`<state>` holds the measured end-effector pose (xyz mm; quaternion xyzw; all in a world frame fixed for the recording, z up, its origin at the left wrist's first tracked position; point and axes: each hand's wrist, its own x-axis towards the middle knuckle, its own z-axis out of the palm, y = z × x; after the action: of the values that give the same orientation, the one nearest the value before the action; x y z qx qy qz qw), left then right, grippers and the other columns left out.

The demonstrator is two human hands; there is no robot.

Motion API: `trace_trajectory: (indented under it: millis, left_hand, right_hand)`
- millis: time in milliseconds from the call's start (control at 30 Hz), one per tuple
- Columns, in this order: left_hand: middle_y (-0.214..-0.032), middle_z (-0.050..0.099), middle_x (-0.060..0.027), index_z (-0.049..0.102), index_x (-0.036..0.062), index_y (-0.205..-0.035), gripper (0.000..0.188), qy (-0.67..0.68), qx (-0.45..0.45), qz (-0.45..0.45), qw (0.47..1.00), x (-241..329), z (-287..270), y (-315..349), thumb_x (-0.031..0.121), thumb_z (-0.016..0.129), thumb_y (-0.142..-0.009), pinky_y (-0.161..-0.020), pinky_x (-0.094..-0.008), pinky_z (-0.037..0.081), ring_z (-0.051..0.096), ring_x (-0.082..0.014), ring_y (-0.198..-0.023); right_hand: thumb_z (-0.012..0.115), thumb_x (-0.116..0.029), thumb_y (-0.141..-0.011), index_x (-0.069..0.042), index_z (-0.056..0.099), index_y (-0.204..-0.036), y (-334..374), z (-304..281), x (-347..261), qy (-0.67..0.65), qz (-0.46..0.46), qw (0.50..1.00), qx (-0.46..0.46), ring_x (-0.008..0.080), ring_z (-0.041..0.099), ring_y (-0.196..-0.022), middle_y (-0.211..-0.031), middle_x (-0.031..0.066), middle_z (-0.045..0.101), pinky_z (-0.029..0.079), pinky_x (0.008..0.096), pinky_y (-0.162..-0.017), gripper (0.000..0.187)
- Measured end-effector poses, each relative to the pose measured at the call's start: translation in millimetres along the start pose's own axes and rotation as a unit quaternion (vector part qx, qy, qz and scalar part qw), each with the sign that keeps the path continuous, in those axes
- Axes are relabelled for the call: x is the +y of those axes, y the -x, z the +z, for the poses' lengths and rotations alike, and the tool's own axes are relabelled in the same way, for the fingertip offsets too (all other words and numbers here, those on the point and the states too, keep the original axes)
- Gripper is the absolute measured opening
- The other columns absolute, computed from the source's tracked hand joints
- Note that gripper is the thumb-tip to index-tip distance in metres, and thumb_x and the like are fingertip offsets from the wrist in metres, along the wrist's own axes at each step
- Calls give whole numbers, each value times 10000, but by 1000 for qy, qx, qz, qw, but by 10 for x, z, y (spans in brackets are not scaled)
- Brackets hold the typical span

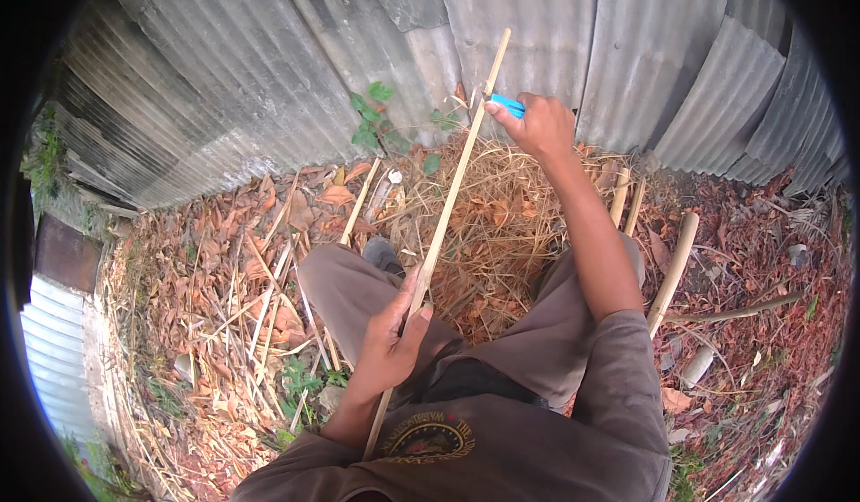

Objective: The person sits on the ground and uses a blue utility knife to shave the bark off a long wooden stick. They rotate the stick and scrape the surface repeatedly. Later, they switch to using a machete to continue shaving the stick.

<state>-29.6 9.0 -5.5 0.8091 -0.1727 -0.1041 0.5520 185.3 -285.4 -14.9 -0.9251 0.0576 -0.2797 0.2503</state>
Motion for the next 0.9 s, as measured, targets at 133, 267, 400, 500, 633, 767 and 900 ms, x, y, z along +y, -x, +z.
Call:
trace_trajectory:
  millis: [133,267,400,500,633,767,900]
  left_hand:
    - [-1289,546,-135,312,-25,-1433,520,87,-57,10,994,-39,16,185,58,502,-956,-889,-216,399,507,-83,-1090]
    - [-1244,535,-122,314,-34,-1432,519,156,-48,-76,984,-132,-2,310,45,507,-957,-919,-209,395,507,-88,-1098]
    - [-628,427,26,377,56,-1408,436,368,-9,-174,913,-339,-139,-113,108,461,-984,-536,-208,355,384,-45,-474]
    - [-567,353,42,397,76,-1378,398,491,24,-161,855,-305,-89,-369,122,451,-986,-482,-206,297,312,-52,-403]
    - [-568,349,37,396,83,-1370,388,507,5,-146,849,-204,-94,-593,141,448,-990,-482,-212,284,313,-61,-396]
    - [-567,349,39,388,96,-1379,386,542,-10,-133,830,-166,-43,-569,144,433,-998,-482,-213,276,315,-57,-397]
    - [-564,340,41,322,112,-1442,444,556,-15,-149,818,-54,-6,-523,157,418,-1011,-487,-212,274,276,-57,-399]
  right_hand:
    - [311,-822,-796,32,681,-781,-542,-141,628,27,183,983,15,408,643,-843,-812,275,649,475,502,-735,931]
    - [223,-835,-800,89,675,-931,-592,-274,1319,-8,310,950,20,418,626,-967,-955,315,643,465,502,-812,1037]
    - [278,-832,-797,69,676,-786,-127,-48,898,40,173,981,-81,415,642,-839,-804,292,644,479,489,-745,985]
    - [359,-833,-775,18,635,-607,24,-215,150,15,42,990,-131,375,622,-613,-558,209,572,483,494,-618,910]
    - [448,-815,-743,-36,634,-593,447,-159,-396,4,-121,975,-186,339,592,-496,-475,150,532,475,473,-535,815]
    - [443,-858,-703,-37,654,-604,680,-17,-531,5,-177,959,-221,326,587,-457,-447,149,521,472,437,-456,853]
    - [437,-872,-691,-43,655,-612,611,76,-469,19,-225,961,-160,319,580,-438,-433,144,510,466,432,-438,861]
